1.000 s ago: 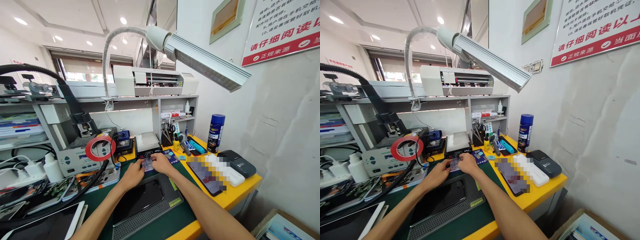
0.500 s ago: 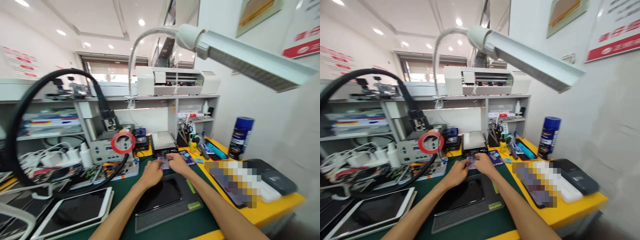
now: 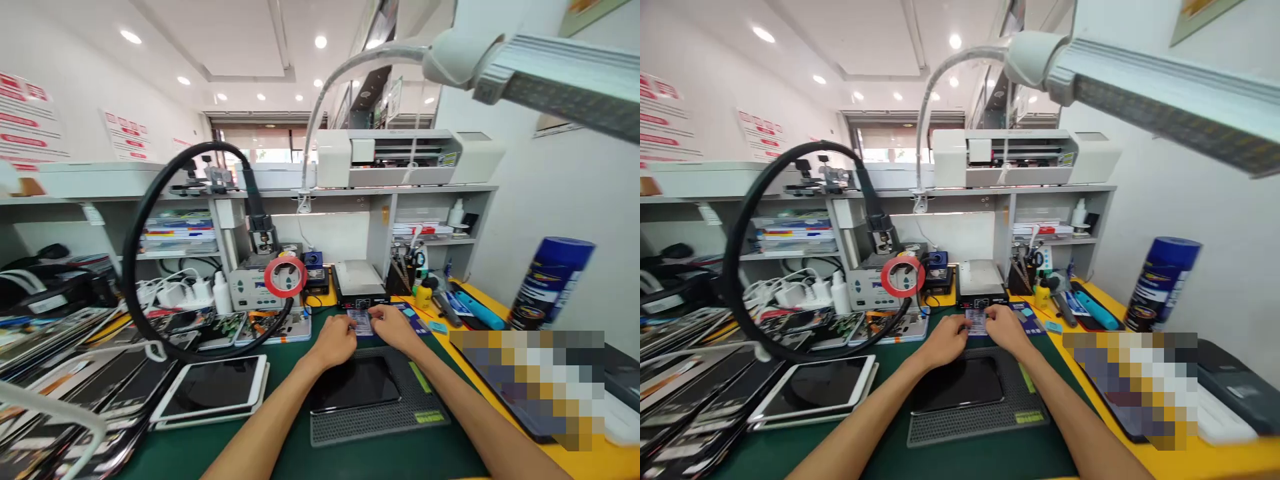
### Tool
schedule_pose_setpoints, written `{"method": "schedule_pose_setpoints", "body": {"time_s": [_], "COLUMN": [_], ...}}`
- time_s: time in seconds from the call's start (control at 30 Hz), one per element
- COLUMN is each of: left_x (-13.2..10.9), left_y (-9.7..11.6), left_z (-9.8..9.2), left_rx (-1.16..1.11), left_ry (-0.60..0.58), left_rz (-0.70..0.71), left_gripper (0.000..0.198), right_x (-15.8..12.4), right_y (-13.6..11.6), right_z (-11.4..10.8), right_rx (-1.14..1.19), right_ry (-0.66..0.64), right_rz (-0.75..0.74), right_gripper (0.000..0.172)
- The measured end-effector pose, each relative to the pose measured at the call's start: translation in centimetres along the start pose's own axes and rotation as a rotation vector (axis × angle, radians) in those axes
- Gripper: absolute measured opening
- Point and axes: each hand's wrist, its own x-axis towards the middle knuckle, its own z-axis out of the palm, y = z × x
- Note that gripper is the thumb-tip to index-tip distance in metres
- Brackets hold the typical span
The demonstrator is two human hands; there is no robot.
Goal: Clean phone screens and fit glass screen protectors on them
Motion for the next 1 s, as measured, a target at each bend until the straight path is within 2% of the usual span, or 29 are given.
{"method": "schedule_pose_setpoints", "body": {"time_s": [0.13,0.23,0.3,0.47,0.57,0.67,0.8,1.0], "left_x": [0.1,0.1,-0.1,-0.3,-0.1,0.1,0.3,0.3], "left_y": [-0.1,0.0,0.1,0.2,-0.1,-0.3,-0.5,-0.6], "left_z": [-0.1,-0.4,-0.6,-0.7,-0.5,-0.2,0.0,-0.1], "left_rx": [0.001,0.010,0.015,0.025,0.027,0.033,0.043,0.063], "left_ry": [-0.005,-0.014,-0.022,-0.019,-0.010,-0.002,-0.011,-0.023], "left_rz": [0.040,0.041,0.034,0.029,0.042,0.051,0.065,0.062], "left_gripper": [0.028,0.036,0.037,0.038,0.037,0.037,0.039,0.043], "right_x": [-0.4,-0.1,0.3,1.9,3.2,4.6,6.1,6.6], "right_y": [-0.6,-0.4,0.1,2.6,4.0,4.9,5.4,5.6], "right_z": [-1.0,-3.2,-5.9,-14.1,-17.2,-18.1,-17.2,-15.8], "right_rx": [-0.020,-0.005,0.002,-0.049,-0.078,-0.072,-0.011,0.094], "right_ry": [0.101,0.182,0.256,0.505,0.487,0.409,0.342,0.409], "right_rz": [0.029,0.091,0.148,0.344,0.455,0.545,0.592,0.502], "right_gripper": [0.026,0.014,0.020,0.035,0.035,0.035,0.035,0.036]}}
